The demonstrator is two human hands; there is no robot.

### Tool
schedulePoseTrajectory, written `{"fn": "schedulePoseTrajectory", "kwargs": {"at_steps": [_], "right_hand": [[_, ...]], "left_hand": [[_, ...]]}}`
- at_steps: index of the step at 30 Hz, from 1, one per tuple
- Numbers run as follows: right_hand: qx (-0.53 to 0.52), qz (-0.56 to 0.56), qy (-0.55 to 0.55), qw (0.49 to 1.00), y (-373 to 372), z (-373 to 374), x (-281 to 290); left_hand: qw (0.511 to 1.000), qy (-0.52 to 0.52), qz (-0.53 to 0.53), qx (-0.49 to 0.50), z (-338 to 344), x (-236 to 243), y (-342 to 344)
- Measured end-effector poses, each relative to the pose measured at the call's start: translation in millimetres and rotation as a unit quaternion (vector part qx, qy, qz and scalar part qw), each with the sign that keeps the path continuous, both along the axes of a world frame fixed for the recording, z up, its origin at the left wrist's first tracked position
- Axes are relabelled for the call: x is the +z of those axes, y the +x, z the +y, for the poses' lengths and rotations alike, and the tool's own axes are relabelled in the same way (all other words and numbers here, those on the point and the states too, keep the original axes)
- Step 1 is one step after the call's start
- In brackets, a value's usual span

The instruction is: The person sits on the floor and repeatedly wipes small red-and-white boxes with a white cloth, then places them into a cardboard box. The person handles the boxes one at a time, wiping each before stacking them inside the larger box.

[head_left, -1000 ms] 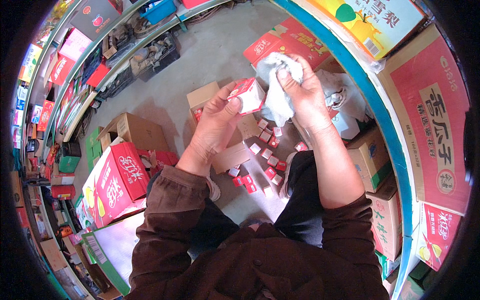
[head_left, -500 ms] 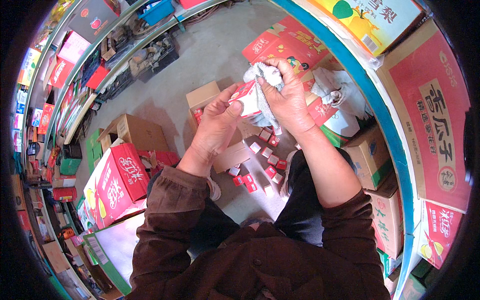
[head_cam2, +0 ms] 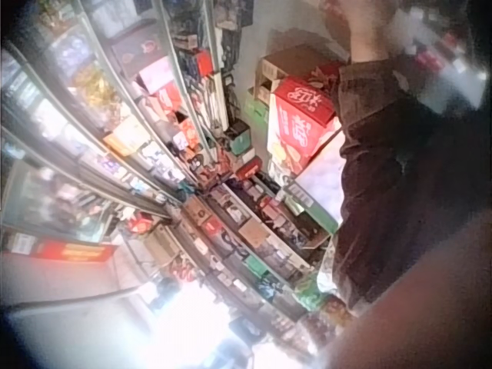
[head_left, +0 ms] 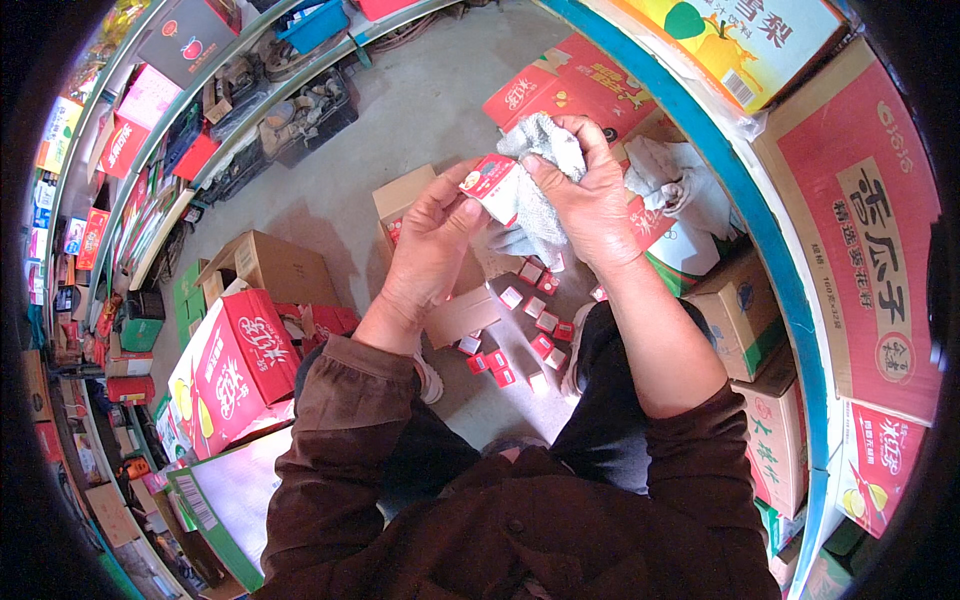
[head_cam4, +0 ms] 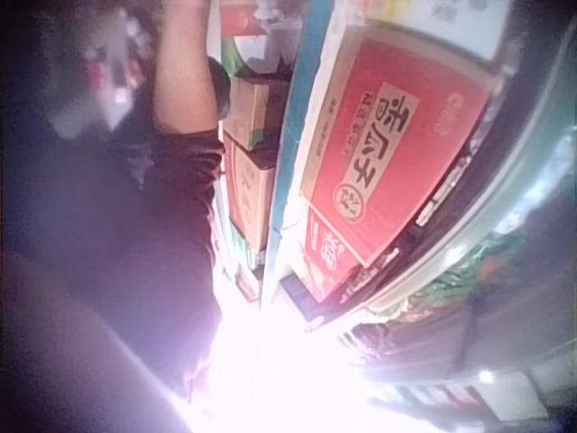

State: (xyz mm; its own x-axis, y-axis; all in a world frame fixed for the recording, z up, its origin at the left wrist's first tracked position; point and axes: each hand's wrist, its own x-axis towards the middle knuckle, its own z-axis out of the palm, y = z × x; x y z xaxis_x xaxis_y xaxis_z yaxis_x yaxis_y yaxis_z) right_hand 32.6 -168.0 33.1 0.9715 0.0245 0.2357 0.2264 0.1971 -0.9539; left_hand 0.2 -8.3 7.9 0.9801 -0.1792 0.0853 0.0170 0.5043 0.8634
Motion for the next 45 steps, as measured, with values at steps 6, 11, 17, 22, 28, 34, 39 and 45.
{"fn": "schedulePoseTrajectory", "kwargs": {"at_steps": [6, 11, 17, 22, 28, 34, 39, 45], "right_hand": [[-0.015, -0.145, -0.140, 0.979, -5, -3, 1], [0.013, 0.019, 0.005, 1.000, 0, -14, 8], [0.070, -0.025, -0.094, 0.993, -3, -19, 9], [0.099, -0.024, -0.157, 0.982, -5, -8, 1], [0.014, -0.026, -0.163, 0.986, 2, -1, -6], [-0.056, -0.055, -0.187, 0.979, 7, 2, -15], [-0.082, 0.005, -0.166, 0.983, 7, -6, -10], [0.001, 0.070, 0.051, 0.996, 2, -13, 4]], "left_hand": [[0.998, 0.059, -0.001, -0.006, 5, 3, -5], [0.997, 0.062, -0.040, 0.012, 5, 2, -2], [0.995, 0.071, -0.064, 0.002, 5, -2, -1], [0.995, 0.075, -0.063, 0.001, 4, -7, -3], [0.993, 0.090, -0.073, -0.013, 3, -7, -2], [0.995, 0.078, -0.062, -0.026, 1, -6, -3], [0.996, 0.080, -0.041, -0.007, 2, -2, -2], [0.996, -0.061, 0.054, -0.032, 1, 6, -3]]}}
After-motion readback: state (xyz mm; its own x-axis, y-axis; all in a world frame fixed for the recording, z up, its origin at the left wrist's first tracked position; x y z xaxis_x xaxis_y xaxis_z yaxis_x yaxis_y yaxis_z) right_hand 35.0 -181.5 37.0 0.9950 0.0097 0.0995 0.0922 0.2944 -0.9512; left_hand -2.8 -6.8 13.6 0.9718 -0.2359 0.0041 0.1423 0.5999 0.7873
